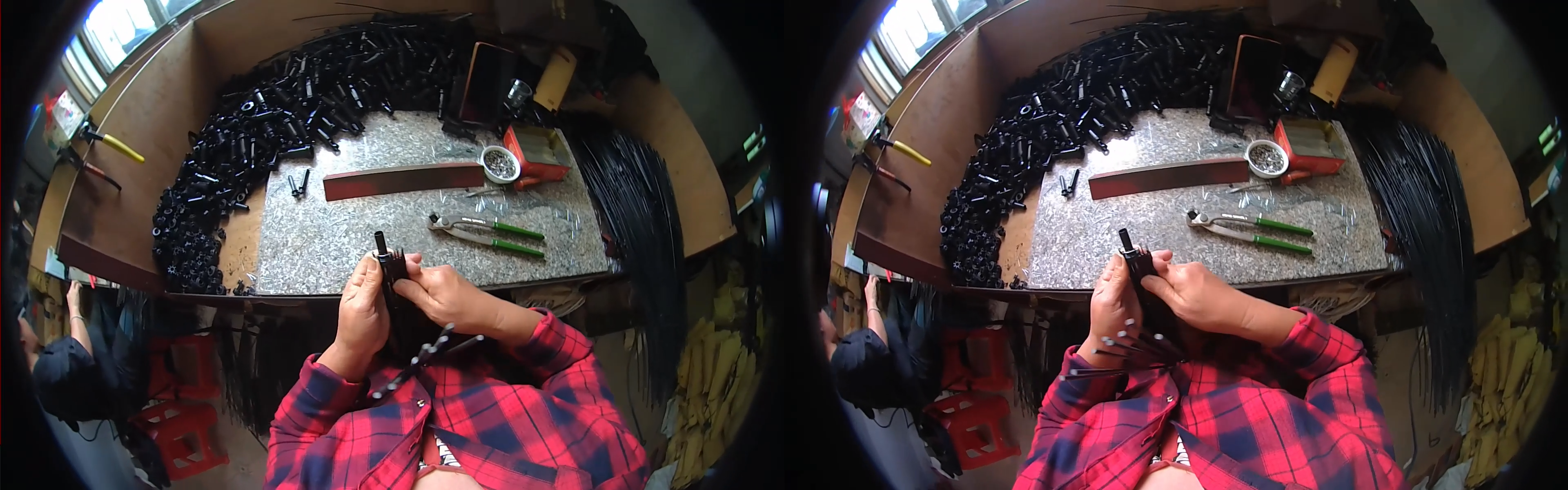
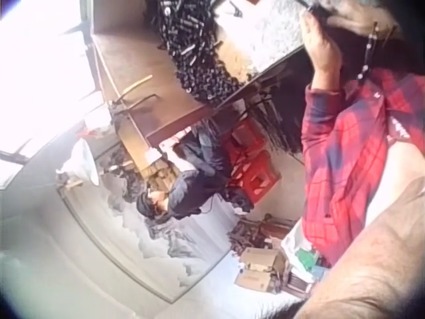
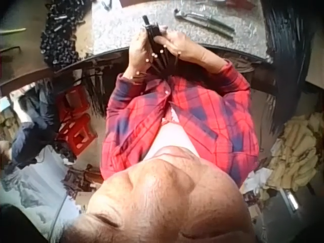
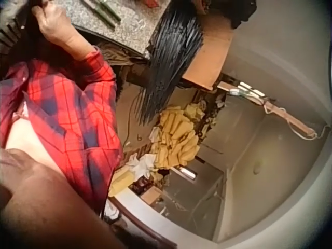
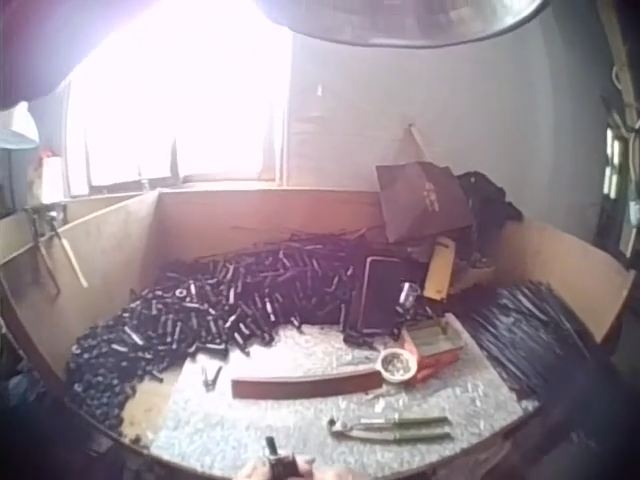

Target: Assembling and processing bundles of black cables at a factory workstation using pliers and a hammer.

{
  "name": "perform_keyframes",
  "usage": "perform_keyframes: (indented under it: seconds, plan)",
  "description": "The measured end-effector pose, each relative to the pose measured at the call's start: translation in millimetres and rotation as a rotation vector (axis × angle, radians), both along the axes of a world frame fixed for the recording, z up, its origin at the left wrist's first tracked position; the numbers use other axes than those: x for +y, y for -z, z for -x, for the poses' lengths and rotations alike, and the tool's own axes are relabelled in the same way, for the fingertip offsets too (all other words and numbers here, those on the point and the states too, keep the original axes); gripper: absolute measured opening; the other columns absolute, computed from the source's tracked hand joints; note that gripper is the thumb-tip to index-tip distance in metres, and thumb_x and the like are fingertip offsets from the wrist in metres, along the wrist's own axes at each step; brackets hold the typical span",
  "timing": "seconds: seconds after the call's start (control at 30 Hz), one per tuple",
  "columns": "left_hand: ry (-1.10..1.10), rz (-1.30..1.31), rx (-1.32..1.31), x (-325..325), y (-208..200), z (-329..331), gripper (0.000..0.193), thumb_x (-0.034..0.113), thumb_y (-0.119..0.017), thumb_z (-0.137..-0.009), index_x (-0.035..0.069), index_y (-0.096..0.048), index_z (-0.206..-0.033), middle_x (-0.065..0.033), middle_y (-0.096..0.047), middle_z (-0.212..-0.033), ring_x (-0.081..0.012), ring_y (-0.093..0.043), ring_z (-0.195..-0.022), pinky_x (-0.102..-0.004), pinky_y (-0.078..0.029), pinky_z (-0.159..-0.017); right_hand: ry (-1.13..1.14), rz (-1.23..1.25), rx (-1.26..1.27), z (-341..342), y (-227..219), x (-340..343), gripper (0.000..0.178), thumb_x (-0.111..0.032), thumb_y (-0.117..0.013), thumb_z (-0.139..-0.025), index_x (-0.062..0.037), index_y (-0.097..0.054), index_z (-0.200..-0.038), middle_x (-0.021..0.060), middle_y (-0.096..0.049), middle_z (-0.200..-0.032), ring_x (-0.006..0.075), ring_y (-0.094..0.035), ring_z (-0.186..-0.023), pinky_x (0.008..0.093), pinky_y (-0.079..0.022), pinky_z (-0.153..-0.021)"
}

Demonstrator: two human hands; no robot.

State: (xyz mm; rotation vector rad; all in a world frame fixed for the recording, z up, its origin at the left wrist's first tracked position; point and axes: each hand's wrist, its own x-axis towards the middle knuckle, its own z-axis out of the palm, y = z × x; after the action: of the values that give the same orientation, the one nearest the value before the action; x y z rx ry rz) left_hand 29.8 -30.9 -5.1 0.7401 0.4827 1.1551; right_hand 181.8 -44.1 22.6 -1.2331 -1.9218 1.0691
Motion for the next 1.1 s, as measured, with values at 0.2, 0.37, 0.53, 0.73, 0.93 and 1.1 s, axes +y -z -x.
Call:
perform_keyframes:
  seconds: [0.2, 0.37, 0.53, 0.73, 0.93, 1.1]
  plan:
    - [0.183, 0.127, -0.217, 6.1, 6.1, 8.4, 0.036, 0.031, -0.036, -0.101, -0.001, -0.05, -0.111, -0.013, -0.06, -0.101, -0.0225, -0.059, -0.098, -0.0334, -0.045, -0.091, -0.148, -0.133, -0.461, -62.0, -42.6, 63.8, 0.016, -0.014, -0.065, -0.083, 0.0014, -0.064, -0.086, 0.0188, -0.063, -0.076, 0.0313, -0.065, -0.071, 0.0374, -0.049, -0.063]
    - [0.2, 0.08, -0.117, 6.5, -5.1, 7.7, 0.046, 0.033, -0.038, -0.101, -0.001, -0.044, -0.131, -0.0059, -0.059, -0.096, -0.0136, -0.055, -0.084, -0.0285, -0.044, -0.079, 0.461, -0.355, -0.706, -91.2, -41.0, 160.4, 0.017, -0.018, -0.065, -0.082, -0.0016, -0.065, -0.088, 0.019, -0.065, -0.08, 0.033, -0.065, -0.075, 0.0399, -0.05, -0.065]
    - [0.189, 0.066, -0.11, 7.3, 0.5, 6.6, 0.049, 0.035, -0.04, -0.1, -0.003, -0.041, -0.132, -0.0082, -0.059, -0.099, -0.0161, -0.056, -0.086, -0.0297, -0.045, -0.08, 0.453, -0.39, -1.128, -109.7, -3.6, 220.4, 0.022, -0.021, -0.067, -0.078, -0.0047, -0.065, -0.093, 0.0171, -0.067, -0.083, 0.0368, -0.064, -0.082, 0.0448, -0.051, -0.072]
    - [0.195, 0.051, -0.079, 5.8, -0.7, 10.7, 0.05, 0.036, -0.04, -0.1, -0.003, -0.043, -0.131, -0.0087, -0.059, -0.099, -0.0166, -0.055, -0.086, -0.0293, -0.045, -0.08, 0.388, -0.446, -0.976, -103.3, 2.2, 214.1, 0.022, -0.018, -0.067, -0.077, -0.0019, -0.062, -0.092, 0.0192, -0.065, -0.088, 0.0357, -0.062, -0.087, 0.0424, -0.05, -0.079]
    - [0.197, 0.052, -0.058, 4.5, -4.2, 4.3, 0.05, 0.036, -0.039, -0.1, -0.003, -0.043, -0.13, -0.0079, -0.059, -0.099, -0.0155, -0.056, -0.084, -0.0289, -0.045, -0.079, 0.061, -0.348, -0.471, -73.8, -52.7, 152.3, 0.027, -0.017, -0.063, -0.079, 0.0006, -0.058, -0.1, 0.0182, -0.062, -0.093, 0.0292, -0.062, -0.087, 0.0372, -0.049, -0.077]
    - [0.179, 0.01, 0.011, 1.4, -5.7, 2.5, 0.049, 0.037, -0.039, -0.1, -0.002, -0.044, -0.13, -0.0064, -0.059, -0.097, -0.014, -0.055, -0.082, -0.0275, -0.045, -0.078, -0.333, -0.2, -0.346, -43.2, -99.5, 105.1, 0.026, -0.003, -0.062, -0.08, 0.0001, -0.064, -0.106, 0.0081, -0.057, -0.092, 0.0163, -0.056, -0.085, 0.0275, -0.046, -0.073]
